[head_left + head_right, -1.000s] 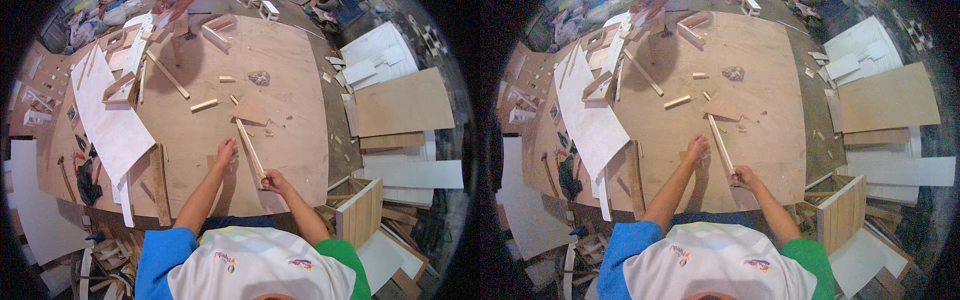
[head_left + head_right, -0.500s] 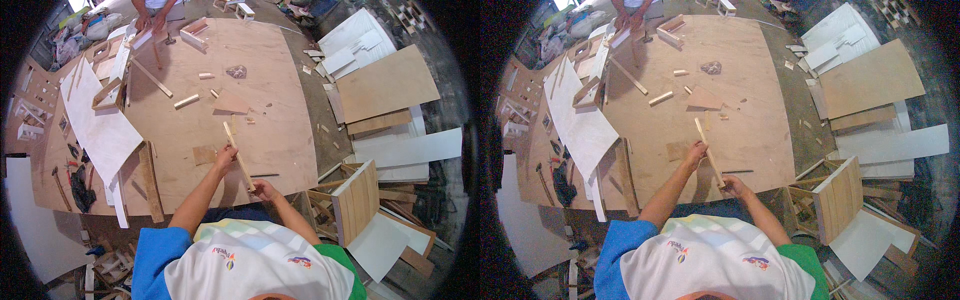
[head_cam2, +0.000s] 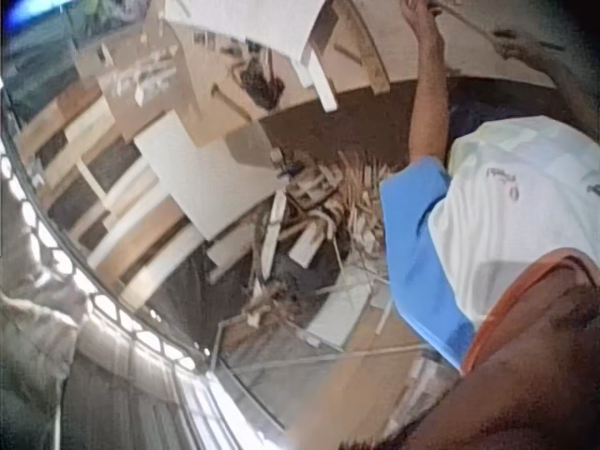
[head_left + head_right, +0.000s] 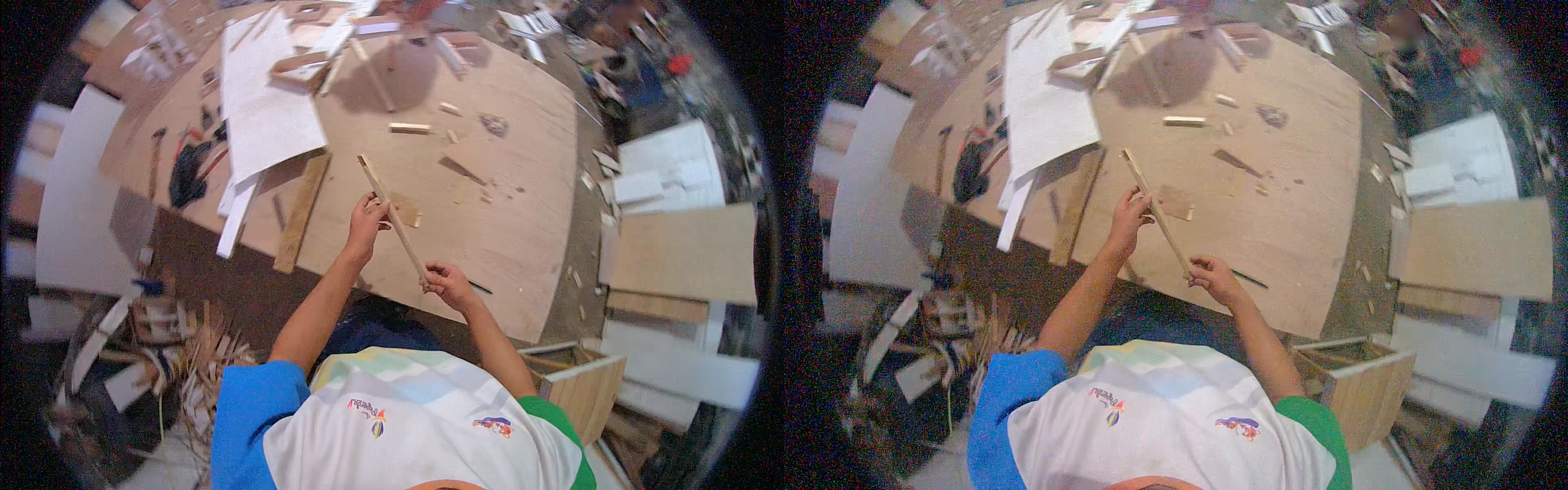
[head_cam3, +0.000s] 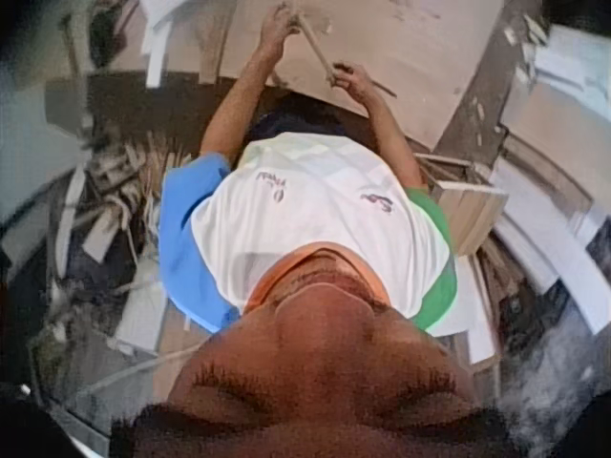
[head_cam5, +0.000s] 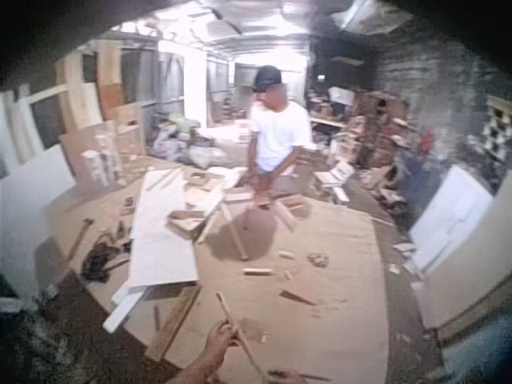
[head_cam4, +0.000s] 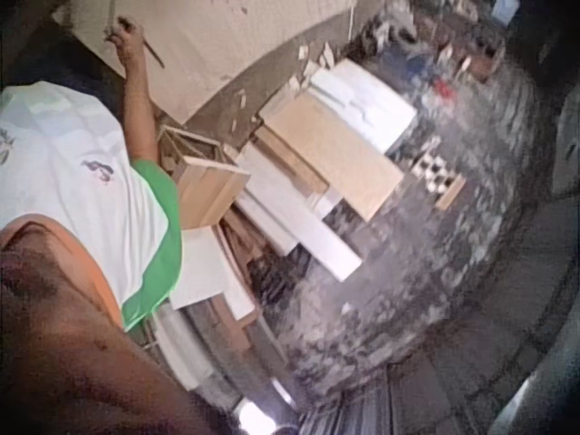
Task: The person selects wood scraps from a pile, aligns a small wooden piece against a larger structure on a workbench, hammers a nail into the wood, and then uses pliers to pull a nail out.
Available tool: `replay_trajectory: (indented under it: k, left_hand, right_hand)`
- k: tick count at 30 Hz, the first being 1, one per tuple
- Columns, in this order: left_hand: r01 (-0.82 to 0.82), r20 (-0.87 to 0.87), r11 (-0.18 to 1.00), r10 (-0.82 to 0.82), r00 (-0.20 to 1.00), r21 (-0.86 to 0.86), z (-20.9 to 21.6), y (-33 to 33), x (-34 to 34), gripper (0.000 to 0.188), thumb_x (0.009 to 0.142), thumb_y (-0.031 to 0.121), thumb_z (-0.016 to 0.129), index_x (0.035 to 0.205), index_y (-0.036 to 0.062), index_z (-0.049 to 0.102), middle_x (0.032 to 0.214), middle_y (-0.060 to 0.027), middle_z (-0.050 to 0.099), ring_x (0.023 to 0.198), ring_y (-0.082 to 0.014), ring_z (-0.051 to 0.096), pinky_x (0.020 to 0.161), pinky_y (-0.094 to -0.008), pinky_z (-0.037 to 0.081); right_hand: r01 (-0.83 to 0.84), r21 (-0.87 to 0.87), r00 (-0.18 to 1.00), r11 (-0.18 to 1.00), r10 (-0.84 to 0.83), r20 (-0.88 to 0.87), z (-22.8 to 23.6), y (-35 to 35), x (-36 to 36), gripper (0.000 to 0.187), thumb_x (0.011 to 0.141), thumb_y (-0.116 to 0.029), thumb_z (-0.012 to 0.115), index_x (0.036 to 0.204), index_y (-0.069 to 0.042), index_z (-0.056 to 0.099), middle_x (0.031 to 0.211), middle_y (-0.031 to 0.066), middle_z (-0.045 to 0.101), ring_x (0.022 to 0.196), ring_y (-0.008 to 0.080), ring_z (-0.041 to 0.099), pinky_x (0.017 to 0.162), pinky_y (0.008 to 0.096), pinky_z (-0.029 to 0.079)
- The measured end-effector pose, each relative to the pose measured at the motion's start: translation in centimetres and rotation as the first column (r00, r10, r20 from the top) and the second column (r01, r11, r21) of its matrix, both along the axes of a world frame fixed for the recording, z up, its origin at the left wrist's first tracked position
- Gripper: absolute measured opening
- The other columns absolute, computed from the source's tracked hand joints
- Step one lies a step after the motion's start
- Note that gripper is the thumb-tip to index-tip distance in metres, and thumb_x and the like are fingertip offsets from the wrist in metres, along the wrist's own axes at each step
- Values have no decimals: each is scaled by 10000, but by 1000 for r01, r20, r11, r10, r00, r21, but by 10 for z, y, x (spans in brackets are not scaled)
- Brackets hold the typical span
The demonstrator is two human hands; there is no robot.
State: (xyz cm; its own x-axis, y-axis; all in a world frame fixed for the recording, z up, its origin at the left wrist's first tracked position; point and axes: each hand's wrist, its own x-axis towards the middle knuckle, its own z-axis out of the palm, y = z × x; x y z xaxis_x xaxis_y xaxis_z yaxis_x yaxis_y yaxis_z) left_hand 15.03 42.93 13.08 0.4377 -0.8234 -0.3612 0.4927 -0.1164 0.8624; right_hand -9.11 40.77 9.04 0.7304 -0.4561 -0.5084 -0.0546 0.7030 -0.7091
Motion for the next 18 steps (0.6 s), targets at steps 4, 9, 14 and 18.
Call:
replay_trajectory:
  k: [4,9,14,18]
  left_hand:
    - [-231,83,973,230,970,6,4,71,33,354,870,149,593,1170,24,454,907,-81,647,746,-137,595,636,-265,466]
    - [-487,198,873,473,859,24,0,174,65,340,814,134,667,1085,40,483,871,-58,604,730,-147,598,614,-273,470]
    - [-719,190,693,700,688,53,-3,249,90,391,758,57,705,1092,31,503,937,-59,613,792,-179,602,712,-311,500]
    - [-789,106,615,783,613,17,-15,301,119,469,775,91,715,1163,35,457,923,-56,599,787,-161,598,643,-278,498]
  right_hand:
    - [-182,15,982,983,181,58,-14,14,33,391,860,-155,616,1170,60,513,971,125,609,876,211,609,757,329,508]
    - [-318,90,947,944,313,69,-1,60,84,358,873,-117,587,1180,49,505,977,130,610,872,212,610,753,329,515]
    - [-402,-197,913,894,407,-14,0,101,128,328,876,-90,587,1167,46,520,951,114,625,813,166,610,728,285,524]
    - [-441,-401,893,803,438,-104,-9,129,188,294,880,-95,597,1140,35,548,899,87,632,763,132,603,710,266,522]
